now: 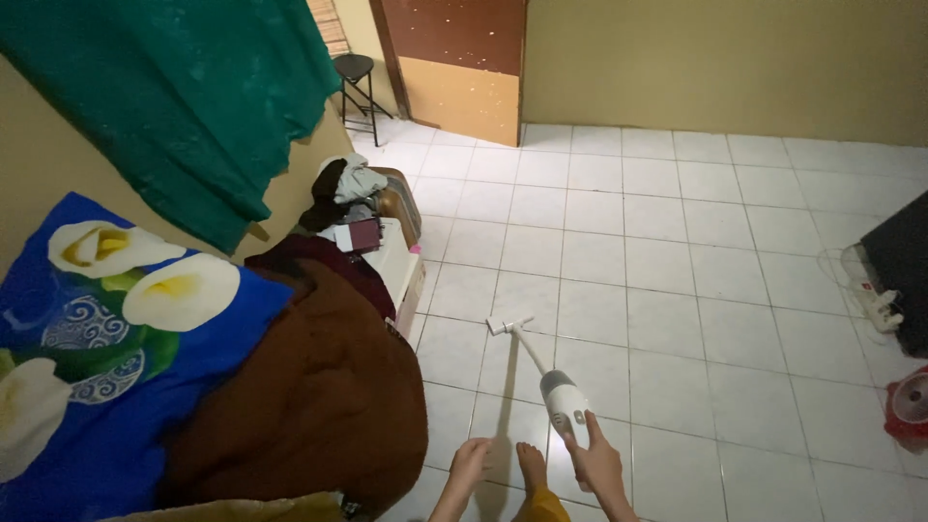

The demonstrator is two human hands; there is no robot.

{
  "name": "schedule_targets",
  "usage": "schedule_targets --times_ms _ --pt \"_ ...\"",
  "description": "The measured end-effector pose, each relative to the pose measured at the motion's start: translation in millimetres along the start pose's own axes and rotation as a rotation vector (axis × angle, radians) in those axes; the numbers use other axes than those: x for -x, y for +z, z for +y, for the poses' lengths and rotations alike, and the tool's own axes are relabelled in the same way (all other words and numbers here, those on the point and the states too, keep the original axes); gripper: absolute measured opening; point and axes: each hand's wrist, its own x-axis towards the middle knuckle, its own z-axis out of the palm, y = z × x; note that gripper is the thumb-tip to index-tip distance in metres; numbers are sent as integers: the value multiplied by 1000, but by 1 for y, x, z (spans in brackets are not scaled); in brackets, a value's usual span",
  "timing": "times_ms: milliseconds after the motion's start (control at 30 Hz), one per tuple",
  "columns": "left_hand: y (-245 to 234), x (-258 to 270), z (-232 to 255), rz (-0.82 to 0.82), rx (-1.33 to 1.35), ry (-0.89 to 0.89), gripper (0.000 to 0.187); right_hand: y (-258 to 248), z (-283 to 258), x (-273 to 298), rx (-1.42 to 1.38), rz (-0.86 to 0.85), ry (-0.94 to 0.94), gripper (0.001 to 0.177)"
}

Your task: The person uses a handheld vacuum cleaner to clean the tiled floor of a room. They move the vacuum back and forth across the floor, navigating around a shoe rack, a blue stool, and a pile of bedding.

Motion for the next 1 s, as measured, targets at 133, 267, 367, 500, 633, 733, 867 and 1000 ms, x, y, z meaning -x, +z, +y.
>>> schedule_targets --times_ms 133,267,367,500,633,733,867,1000 --pt "-13 6 5 24 134 -1 46 1 -16 0 -11 0 17 76" --pt "-15 12 20 47 158 -3 45 4 -29 -17 -51 -10 -31 76" --pt "-11 -7 22 59 131 -2 40 13 -31 -52 -20 10 -72 79" --pt "0 -26 41 70 184 -12 41 21 -39 -103 3 25 -135 82" --pt "13 -86 48 101 218 -16 48 18 -59 -146 93 2 -158 83" --pt "27 -78 93 66 162 -17 49 8 -80 -180 105 -3 -170 86" --pt "40 -128 116 76 85 22 46 -21 -127 -188 -20 -74 -127 78" --pt "56 -162 140 132 214 63 33 -16 -142 -256 137 -28 -267 83"
